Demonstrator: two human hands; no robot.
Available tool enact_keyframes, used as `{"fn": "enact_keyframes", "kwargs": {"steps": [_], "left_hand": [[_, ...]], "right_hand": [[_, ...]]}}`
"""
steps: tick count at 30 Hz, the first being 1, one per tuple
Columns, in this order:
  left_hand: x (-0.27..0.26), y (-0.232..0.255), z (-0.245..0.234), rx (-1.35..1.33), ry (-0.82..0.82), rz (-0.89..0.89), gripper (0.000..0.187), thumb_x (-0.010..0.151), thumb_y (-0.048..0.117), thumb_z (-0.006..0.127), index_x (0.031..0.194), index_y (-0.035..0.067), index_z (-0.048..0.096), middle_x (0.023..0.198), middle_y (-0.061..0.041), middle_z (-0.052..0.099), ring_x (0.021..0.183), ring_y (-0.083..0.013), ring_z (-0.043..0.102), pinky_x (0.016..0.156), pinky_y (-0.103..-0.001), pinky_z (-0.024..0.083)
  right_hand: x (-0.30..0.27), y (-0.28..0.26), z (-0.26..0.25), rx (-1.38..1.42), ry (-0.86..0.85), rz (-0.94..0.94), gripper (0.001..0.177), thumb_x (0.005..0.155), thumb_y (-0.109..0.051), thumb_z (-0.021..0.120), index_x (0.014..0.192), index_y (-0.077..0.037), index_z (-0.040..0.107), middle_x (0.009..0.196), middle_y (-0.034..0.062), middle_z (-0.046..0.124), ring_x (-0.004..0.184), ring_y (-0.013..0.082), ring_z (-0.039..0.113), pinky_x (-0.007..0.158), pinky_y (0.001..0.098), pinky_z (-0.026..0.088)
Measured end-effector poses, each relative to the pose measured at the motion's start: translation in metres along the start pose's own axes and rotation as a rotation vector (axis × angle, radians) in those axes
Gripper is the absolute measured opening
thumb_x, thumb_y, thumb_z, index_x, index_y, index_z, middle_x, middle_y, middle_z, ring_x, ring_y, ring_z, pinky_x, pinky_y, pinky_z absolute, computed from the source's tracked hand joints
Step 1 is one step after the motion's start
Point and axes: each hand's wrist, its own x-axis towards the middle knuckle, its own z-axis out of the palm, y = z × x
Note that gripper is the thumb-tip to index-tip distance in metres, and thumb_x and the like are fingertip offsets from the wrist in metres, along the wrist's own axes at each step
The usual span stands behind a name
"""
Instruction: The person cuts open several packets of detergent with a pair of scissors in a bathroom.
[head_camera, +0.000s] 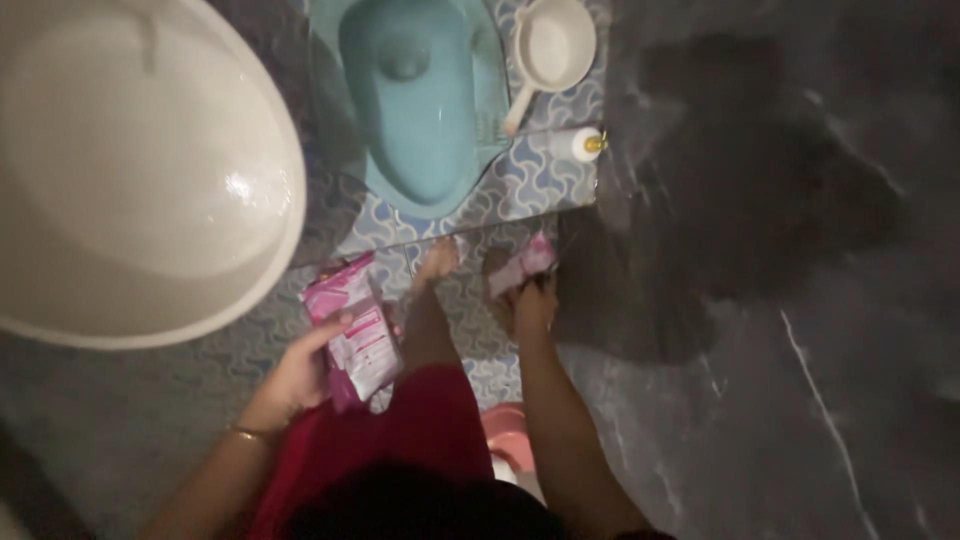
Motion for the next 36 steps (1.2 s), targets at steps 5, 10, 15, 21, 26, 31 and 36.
{"fn": "enact_keyframes", "kwargs": {"steps": [5, 10, 15, 21, 26, 31, 36], "left_hand": [[0.048, -0.025, 0.010, 0.253, 0.069, -0.022, 0.051, 0.093, 0.023, 0.064, 0.137, -0.001, 0.058, 0.123, -0.017, 0.069, 0.110, -0.0303, 0.068, 0.098, -0.045, 0.054], [0.072, -0.027, 0.054, 0.246, -0.028, 0.080, 0.052, 0.091, 0.022, 0.068, 0.137, -0.001, 0.059, 0.122, -0.017, 0.072, 0.110, -0.0281, 0.070, 0.096, -0.041, 0.054], [0.091, -0.037, 0.082, 0.354, -0.013, 0.118, 0.056, 0.092, 0.022, 0.068, 0.142, -0.001, 0.057, 0.128, -0.013, 0.069, 0.113, -0.0228, 0.067, 0.098, -0.036, 0.053], [0.094, -0.057, 0.096, 0.256, -0.464, 0.174, 0.092, 0.086, 0.074, 0.045, 0.149, 0.007, 0.043, 0.136, -0.013, 0.066, 0.124, -0.0243, 0.066, 0.109, -0.040, 0.051], [0.031, -0.046, 0.122, 0.090, -0.421, 0.036, 0.112, 0.080, 0.090, 0.019, 0.148, 0.005, 0.047, 0.127, -0.019, 0.067, 0.115, -0.0340, 0.068, 0.101, -0.055, 0.054], [-0.036, -0.063, 0.100, 0.083, -0.392, 0.096, 0.106, 0.084, 0.086, 0.023, 0.150, 0.006, 0.047, 0.129, -0.019, 0.067, 0.114, -0.0329, 0.067, 0.100, -0.054, 0.054], [-0.090, -0.071, 0.068, 0.238, -0.463, 0.187, 0.088, 0.091, 0.072, 0.036, 0.153, 0.010, 0.039, 0.137, -0.014, 0.061, 0.120, -0.0307, 0.066, 0.101, -0.049, 0.054]], "right_hand": [[0.168, 0.018, 0.012, 0.073, -0.096, -0.153, 0.024, 0.094, -0.017, 0.062, 0.117, -0.011, 0.064, 0.095, 0.0065, 0.065, 0.079, 0.0194, 0.065, 0.063, 0.0322, 0.057], [0.253, 0.020, 0.031, 0.104, -0.046, 0.055, 0.022, 0.101, -0.032, 0.065, 0.112, -0.014, 0.064, 0.094, 0.0059, 0.067, 0.078, 0.0180, 0.067, 0.065, 0.0287, 0.056], [0.238, 0.002, 0.004, 0.016, -0.097, 0.132, 0.024, 0.100, -0.039, 0.064, 0.102, -0.015, 0.063, 0.084, 0.0013, 0.066, 0.069, 0.0157, 0.066, 0.055, 0.0265, 0.049], [0.094, -0.050, -0.003, -0.021, -0.574, -0.338, 0.015, 0.099, -0.018, 0.066, 0.109, -0.008, 0.070, 0.093, 0.0041, 0.070, 0.075, 0.0140, 0.067, 0.064, 0.0293, 0.056], [-0.175, -0.152, 0.024, -0.365, -0.766, -0.528, 0.018, 0.102, -0.013, 0.067, 0.115, 0.000, 0.069, 0.101, 0.0050, 0.072, 0.082, 0.0098, 0.067, 0.069, 0.0258, 0.057], [-0.292, -0.145, 0.035, -0.433, -0.733, -0.660, 0.026, 0.097, -0.012, 0.069, 0.120, -0.001, 0.068, 0.105, 0.0065, 0.075, 0.081, 0.0096, 0.071, 0.064, 0.0238, 0.058], [-0.362, -0.129, 0.042, -0.476, -0.743, -0.740, 0.039, 0.090, -0.009, 0.074, 0.128, -0.003, 0.066, 0.105, 0.0031, 0.074, 0.071, 0.0062, 0.062, 0.058, 0.0215, 0.053]]}}
